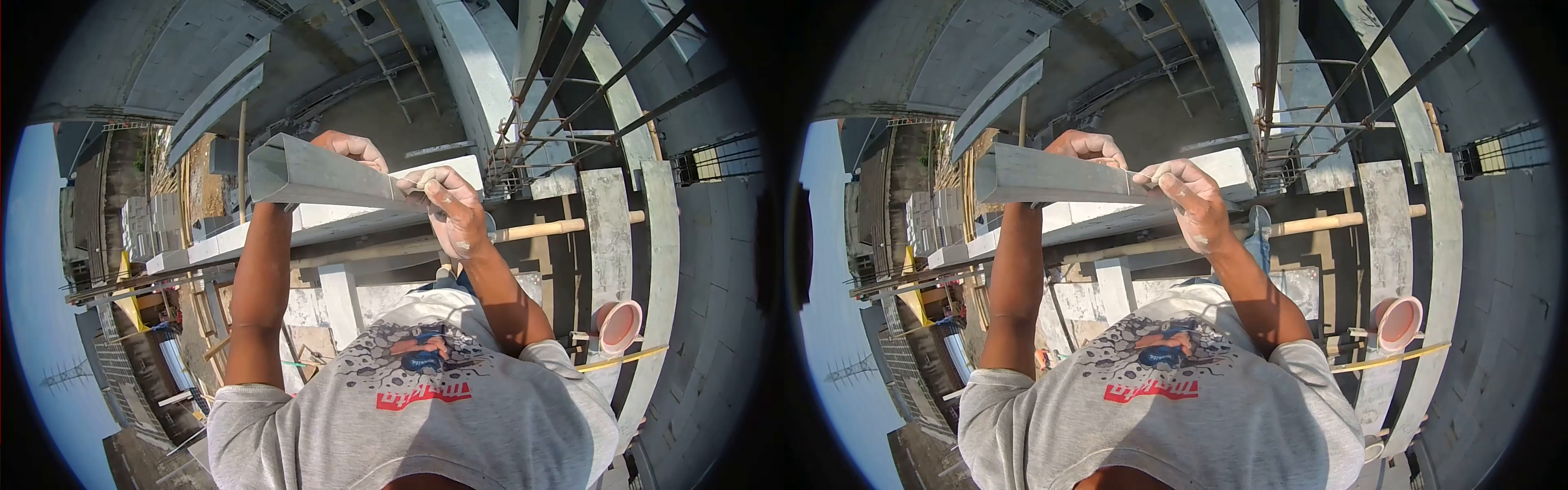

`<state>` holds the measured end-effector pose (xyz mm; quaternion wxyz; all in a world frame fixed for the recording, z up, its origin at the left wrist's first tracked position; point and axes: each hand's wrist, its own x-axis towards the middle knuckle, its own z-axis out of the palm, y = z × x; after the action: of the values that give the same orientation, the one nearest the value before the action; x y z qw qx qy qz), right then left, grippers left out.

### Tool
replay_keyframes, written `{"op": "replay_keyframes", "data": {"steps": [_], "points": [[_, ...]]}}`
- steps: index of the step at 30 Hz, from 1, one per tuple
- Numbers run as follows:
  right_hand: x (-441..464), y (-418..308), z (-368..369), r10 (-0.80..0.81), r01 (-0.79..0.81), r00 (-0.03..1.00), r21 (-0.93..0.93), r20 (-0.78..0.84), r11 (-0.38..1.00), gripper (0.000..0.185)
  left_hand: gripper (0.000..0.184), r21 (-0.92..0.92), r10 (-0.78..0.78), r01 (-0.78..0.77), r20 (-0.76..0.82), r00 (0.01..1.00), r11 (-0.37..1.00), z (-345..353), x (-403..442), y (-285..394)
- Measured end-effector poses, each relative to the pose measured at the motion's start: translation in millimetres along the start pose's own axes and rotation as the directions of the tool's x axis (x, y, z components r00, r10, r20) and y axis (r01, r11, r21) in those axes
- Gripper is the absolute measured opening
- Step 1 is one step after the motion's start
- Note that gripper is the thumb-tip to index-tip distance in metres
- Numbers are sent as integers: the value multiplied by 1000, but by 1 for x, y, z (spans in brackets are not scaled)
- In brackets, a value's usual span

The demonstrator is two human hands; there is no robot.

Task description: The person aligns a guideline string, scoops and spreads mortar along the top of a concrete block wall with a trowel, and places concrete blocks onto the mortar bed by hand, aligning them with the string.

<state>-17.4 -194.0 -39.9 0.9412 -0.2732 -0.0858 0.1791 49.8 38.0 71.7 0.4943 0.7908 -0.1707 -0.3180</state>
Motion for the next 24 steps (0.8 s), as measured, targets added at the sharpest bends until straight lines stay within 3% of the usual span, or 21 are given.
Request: {"op": "replay_keyframes", "data": {"steps": [2, 5, 8, 11, 13, 17, 18, 21, 24], "points": [[-1, -2, 0, 5, -6, 1000, -21, -14, 1000, 22, 25, -101, 56, -53, 26, 998, 993, 0, -1, -1], [-1, -5, -3, 7, -11, 999, -97, -37, 995, 23, 30, -6, 65, -65, 21, 998, 998, -2, -3, -2], [-5, -10, -5, 8, -26, 997, -243, -71, 970, 23, 30, 91, 396, -404, 91, 914, 910, -6, -6, 2], [-12, -13, -5, 6, -45, 995, -404, -98, 914, 22, 29, 260, 420, -410, 20, 907, 874, -2, -21, -4], [-16, -13, -8, -12, -51, 994, -535, -113, 843, 21, 27, 450, 341, -259, -112, 933, 855, 4, -38, -7], [-28, -9, -32, -101, -66, 984, -826, -147, 559, 20, 29, 385, 264, -152, -259, 929, 910, 19, -58, 7], [-34, -9, -43, -132, -90, 979, -910, -155, 404, 20, 29, 344, 275, -162, -309, 910, 925, 24, -64, 8], [-54, -7, -71, -117, -189, 964, -921, -241, 340, 23, 31, 620, 586, -207, -504, 635, 757, 40, -94, 5], [-75, -7, -88, -83, -240, 961, -945, -264, 224, 27, 29, 352, 492, -364, -752, 439, 862, 65, -140, -8]]}}
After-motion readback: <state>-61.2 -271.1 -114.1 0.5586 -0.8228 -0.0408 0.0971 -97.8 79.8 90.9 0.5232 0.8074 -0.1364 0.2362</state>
